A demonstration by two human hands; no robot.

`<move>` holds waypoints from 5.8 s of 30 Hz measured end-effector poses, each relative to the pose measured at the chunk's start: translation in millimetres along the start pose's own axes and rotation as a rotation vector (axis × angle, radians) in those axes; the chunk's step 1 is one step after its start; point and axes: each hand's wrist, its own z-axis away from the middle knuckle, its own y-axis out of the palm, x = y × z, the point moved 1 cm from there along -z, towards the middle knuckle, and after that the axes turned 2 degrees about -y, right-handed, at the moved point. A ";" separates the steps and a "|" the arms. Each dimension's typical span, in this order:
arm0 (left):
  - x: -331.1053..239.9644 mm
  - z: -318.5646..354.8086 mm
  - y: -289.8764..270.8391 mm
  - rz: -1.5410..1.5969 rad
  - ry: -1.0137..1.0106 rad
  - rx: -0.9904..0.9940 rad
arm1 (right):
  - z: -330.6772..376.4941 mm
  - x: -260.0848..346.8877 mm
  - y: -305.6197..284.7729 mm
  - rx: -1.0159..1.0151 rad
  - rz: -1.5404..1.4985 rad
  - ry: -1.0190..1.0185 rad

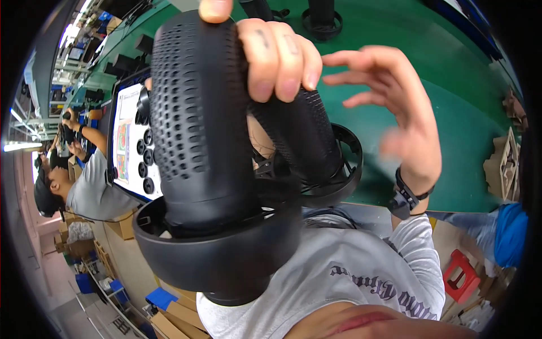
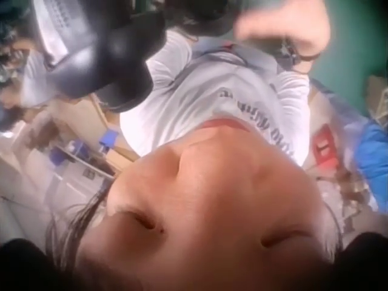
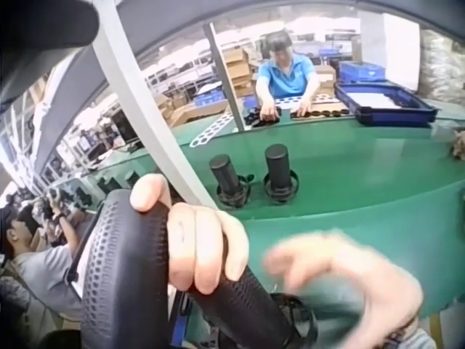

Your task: Manual assembly of professional microphones by attaching plastic housings and rubber seals.

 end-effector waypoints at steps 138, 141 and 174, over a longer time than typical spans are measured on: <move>93.8 -42.7 111.4 -1.583 -0.215 -0.519 | 33.1 2.8 -121.5 -0.736 -0.112 -0.248; 88.4 -41.4 113.9 -1.592 -0.195 -0.561 | 23.3 -4.1 -115.9 -0.687 -0.095 -0.226; -6.4 4.9 92.8 -1.766 -0.774 -0.869 | 91.6 -26.5 -219.3 -1.216 1.602 0.274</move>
